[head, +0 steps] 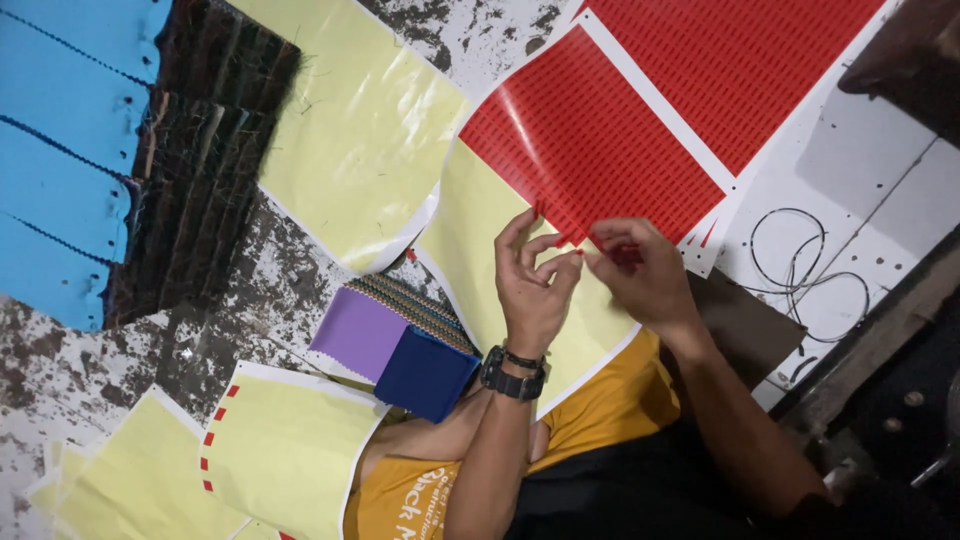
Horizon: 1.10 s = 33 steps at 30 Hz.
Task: Assembling a sample book by peeling colored stickers from sheets and applying them to the pages of a small notebook.
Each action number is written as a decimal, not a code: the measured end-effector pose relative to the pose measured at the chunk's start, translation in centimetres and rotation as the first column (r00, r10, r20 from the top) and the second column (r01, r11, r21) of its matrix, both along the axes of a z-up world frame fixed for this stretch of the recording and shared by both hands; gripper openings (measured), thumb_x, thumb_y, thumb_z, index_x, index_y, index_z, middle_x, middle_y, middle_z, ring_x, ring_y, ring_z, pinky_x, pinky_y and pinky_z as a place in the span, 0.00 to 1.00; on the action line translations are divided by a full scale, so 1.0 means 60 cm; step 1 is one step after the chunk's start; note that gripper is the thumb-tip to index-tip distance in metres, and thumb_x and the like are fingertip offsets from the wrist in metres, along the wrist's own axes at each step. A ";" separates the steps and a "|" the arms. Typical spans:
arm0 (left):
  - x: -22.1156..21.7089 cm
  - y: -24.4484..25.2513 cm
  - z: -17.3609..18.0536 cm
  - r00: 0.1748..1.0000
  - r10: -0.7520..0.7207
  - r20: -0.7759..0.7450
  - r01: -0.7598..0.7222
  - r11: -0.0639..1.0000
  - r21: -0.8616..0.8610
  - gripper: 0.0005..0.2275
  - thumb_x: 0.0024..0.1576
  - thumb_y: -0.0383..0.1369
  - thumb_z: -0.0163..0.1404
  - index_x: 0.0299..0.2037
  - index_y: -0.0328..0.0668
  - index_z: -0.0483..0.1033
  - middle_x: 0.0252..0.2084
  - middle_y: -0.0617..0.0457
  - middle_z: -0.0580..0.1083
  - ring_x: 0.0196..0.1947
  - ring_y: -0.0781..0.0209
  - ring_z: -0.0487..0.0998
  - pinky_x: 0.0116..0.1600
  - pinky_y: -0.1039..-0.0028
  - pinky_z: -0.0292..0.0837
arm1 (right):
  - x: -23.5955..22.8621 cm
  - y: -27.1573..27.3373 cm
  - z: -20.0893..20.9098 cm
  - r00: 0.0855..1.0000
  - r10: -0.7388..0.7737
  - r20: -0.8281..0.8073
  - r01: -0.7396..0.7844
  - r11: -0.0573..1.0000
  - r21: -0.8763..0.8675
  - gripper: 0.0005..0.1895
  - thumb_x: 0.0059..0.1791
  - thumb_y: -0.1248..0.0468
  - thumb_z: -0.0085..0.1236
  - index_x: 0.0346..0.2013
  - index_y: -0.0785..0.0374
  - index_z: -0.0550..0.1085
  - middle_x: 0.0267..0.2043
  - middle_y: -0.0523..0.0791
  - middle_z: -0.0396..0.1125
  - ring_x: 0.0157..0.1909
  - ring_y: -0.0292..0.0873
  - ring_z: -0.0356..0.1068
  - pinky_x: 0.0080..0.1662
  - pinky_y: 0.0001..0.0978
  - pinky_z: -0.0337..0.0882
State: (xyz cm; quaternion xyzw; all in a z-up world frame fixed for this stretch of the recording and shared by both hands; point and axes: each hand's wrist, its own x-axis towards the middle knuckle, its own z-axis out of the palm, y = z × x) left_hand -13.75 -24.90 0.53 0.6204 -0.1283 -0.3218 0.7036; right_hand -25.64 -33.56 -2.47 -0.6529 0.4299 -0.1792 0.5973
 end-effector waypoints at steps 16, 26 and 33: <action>0.026 -0.016 -0.016 0.988 0.150 -0.029 -0.152 0.985 -0.083 0.23 0.59 0.23 0.52 0.64 0.39 0.60 0.66 0.47 0.61 0.51 0.64 0.71 0.49 0.76 0.83 | 0.030 0.007 0.005 0.995 0.037 0.089 0.009 0.884 -0.468 0.10 0.43 0.63 0.74 0.35 0.52 0.79 0.39 0.37 0.70 0.43 0.40 0.74 0.40 0.28 0.74; 0.023 -0.018 -0.023 0.978 0.187 -0.087 -0.196 0.975 -0.106 0.21 0.67 0.40 0.40 0.68 0.44 0.56 0.68 0.47 0.58 0.49 0.65 0.66 0.50 0.66 0.80 | 0.045 0.020 0.034 0.997 -0.065 0.051 0.073 0.982 -0.177 0.22 0.41 0.60 0.77 0.45 0.61 0.77 0.34 0.43 0.62 0.32 0.38 0.65 0.33 0.25 0.67; 0.018 -0.011 -0.036 0.980 0.175 -0.097 -0.188 0.972 -0.140 0.20 0.67 0.41 0.39 0.66 0.43 0.56 0.67 0.48 0.59 0.48 0.67 0.68 0.48 0.70 0.81 | 0.051 -0.011 0.021 0.992 0.037 -0.123 -0.098 0.840 -0.533 0.14 0.47 0.60 0.72 0.42 0.64 0.80 0.29 0.48 0.66 0.31 0.52 0.71 0.36 0.42 0.71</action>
